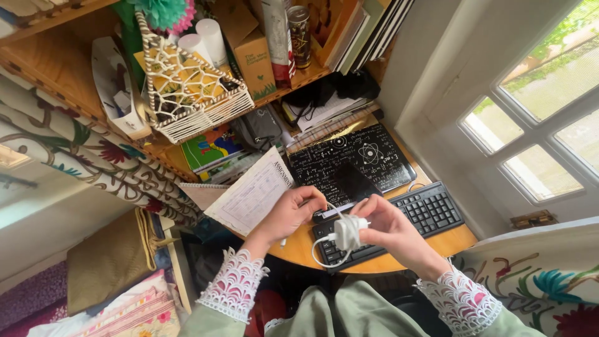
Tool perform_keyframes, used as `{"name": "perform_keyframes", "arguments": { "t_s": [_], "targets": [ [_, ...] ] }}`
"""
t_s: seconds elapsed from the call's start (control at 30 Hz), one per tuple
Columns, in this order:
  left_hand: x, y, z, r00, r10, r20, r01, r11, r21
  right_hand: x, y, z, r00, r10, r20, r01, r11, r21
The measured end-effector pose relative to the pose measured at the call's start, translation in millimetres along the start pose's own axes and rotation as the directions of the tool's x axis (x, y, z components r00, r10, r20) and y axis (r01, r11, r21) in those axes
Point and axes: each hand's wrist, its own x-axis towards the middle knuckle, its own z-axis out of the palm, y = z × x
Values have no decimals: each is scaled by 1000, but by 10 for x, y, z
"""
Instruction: The person tidies a cluttered desk by stacking papers, arranging books, and organizing cables. They handle a notebook, a book, a laptop, a power adapter, a computer mouse, and a face mask, placing them in more orderly positions.
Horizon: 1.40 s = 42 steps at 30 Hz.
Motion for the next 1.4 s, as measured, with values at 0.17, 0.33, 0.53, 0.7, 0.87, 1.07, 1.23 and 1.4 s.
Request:
{"name": "perform_keyframes", "arguments": {
  "t_s": [0.17, 0.33, 0.53, 0.7, 0.87, 1.07, 1.23, 1.4],
  "targets": [
    [-70, -250, 532, 995, -99, 24, 101, 987, -129, 115, -17, 140, 955, -15, -296, 101, 955, 277],
    [-324, 71, 777, 994, -103, 48, 44, 735, 676, 171, 122, 63, 839, -109, -533, 91, 994, -61],
    [-352, 280, 476, 978, 175, 118, -181, 413, 893, 24, 209, -44, 897, -361, -255, 163, 807, -568],
    [-326, 731, 162, 994, 109, -19, -70, 750, 657, 9, 344, -167, 959, -262, -107, 179, 854, -489],
    [-229, 341, 87, 1000, 7, -5, -6, 984, 179, 48, 224, -78, 980, -196, 40, 197, 907, -371],
    [-204, -162, 134, 999, 20, -26, -23, 995, -99, 53, 275, -94, 977, -215, 16, 210, 936, -283],
    [-283, 137, 226, 976, 107, -192, -105, 994, 24, 63, 317, -92, 977, -203, -73, 187, 966, -179],
    [-276, 218, 283, 867, 441, -232, -223, 760, 610, 86, 271, 11, 968, -139, -209, 125, 989, -79]
  ]
}}
